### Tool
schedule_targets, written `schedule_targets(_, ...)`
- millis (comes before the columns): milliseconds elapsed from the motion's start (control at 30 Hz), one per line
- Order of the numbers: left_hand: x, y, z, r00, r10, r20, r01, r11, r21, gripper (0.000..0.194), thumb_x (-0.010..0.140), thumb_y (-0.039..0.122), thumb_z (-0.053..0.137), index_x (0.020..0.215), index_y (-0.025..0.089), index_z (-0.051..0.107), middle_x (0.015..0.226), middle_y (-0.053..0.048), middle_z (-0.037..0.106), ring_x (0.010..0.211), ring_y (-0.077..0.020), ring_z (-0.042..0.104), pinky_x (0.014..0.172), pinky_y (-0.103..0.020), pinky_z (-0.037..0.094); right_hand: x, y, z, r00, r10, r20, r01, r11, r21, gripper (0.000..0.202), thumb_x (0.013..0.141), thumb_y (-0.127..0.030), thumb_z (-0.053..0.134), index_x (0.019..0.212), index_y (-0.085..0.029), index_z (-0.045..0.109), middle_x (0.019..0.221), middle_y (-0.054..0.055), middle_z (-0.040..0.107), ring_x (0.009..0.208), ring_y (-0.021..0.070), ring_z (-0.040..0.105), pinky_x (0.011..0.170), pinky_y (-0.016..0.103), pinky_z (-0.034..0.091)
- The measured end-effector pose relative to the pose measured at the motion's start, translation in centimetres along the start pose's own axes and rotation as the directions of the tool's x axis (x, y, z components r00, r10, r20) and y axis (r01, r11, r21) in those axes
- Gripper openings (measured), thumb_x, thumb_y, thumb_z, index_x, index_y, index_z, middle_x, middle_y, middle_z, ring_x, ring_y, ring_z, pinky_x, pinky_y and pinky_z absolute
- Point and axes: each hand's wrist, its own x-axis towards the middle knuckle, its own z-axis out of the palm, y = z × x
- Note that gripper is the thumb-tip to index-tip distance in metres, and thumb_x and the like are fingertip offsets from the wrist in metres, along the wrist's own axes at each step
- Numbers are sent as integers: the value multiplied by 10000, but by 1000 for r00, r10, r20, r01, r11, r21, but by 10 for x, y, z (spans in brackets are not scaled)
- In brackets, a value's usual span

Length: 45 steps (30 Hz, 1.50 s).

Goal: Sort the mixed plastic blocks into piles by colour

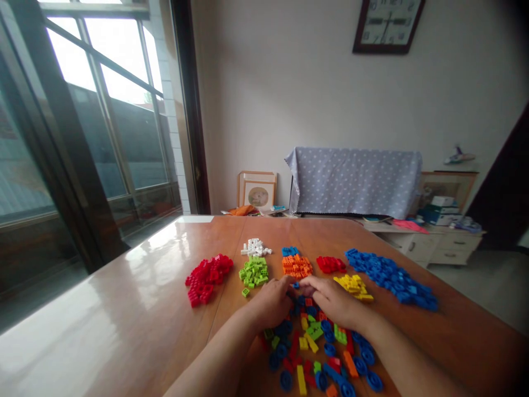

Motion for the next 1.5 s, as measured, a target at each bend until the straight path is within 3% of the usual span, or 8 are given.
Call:
schedule_targets(200, 2, 3, 0, 999, -10, -53, 11, 1000, 26, 537, 809, 97, 449, 1325, 235, 508, 1232, -62, 667, 1140, -223, 599, 1002, -325, 458, 6, 9, 1, 999, 24, -25, -27, 993, -116, 599, 814, -86, 433, 1379, -219, 581, 1330, 90, 665, 1253, 232, 596, 1080, 378, 435)
schedule_targets(367, 1, 3, 0, 1000, 2, -12, -2, 1000, -3, 604, 783, 118, 490, 1377, 225, 477, 1211, -84, 679, 1122, -257, 609, 976, -369, 479, 6, 4, 3, 997, 56, 49, -51, 994, -100, 643, 827, -95, 437, 1441, -269, 512, 1196, 63, 724, 1127, 222, 659, 980, 340, 481)
schedule_targets(533, 2, 1, 1, 1000, 2, -28, -6, 987, -158, 571, 805, 102, 455, 1362, 224, 477, 1150, -46, 704, 1052, -197, 639, 926, -298, 500, 2, 14, -10, 994, 96, -58, -100, 993, -61, 421, 867, -169, 452, 1231, -226, 655, 1029, 48, 746, 982, 203, 678, 860, 296, 496)
schedule_targets(633, 3, 2, 0, 998, -36, -48, 31, 995, -90, 536, 810, 102, 452, 1332, 205, 510, 1153, -63, 697, 1061, -206, 627, 929, -302, 493, -1, 23, -23, 981, 126, -149, -152, 973, -175, 318, 883, -218, 478, 1099, -211, 712, 1072, 67, 724, 1015, 214, 656, 872, 300, 469)
schedule_targets(867, 1, 8, -3, 998, -18, -68, 24, 996, 88, 382, 857, 150, 478, 1210, 215, 608, 1151, -73, 687, 1090, -232, 602, 969, -314, 455, -8, 17, -39, 974, 207, -91, -226, 869, -441, 224, 903, -293, 529, 879, -219, 739, 900, 51, 661, 825, 179, 617, 703, 267, 380)
schedule_targets(1100, -1, 10, -5, 997, -9, -70, 16, 995, 99, 335, 901, 186, 451, 1184, 212, 628, 1133, -75, 688, 1087, -231, 606, 963, -316, 459, -12, 12, -31, 994, 109, -28, -110, 884, -455, 260, 883, -219, 521, 962, -249, 767, 993, 58, 695, 995, 223, 598, 827, 302, 400)
schedule_targets(1233, -1, 7, -4, 996, -1, -85, 8, 997, 81, 329, 909, 199, 453, 1185, 215, 633, 1168, -77, 686, 1103, -230, 608, 974, -314, 459, -13, 10, -28, 998, 49, 33, -34, 928, -372, 268, 850, -175, 534, 917, -246, 783, 961, 43, 717, 960, 207, 608, 851, 295, 413)
schedule_targets(1500, 1, -1, -3, 991, -9, -132, 16, 999, 49, 381, 859, 105, 433, 1169, 199, 633, 1171, -74, 683, 1105, -213, 611, 976, -303, 462, -11, 1, -28, 995, 1, -96, -32, 945, -325, 184, 841, -172, 580, 886, -235, 747, 911, 26, 688, 923, 190, 587, 815, 280, 407)
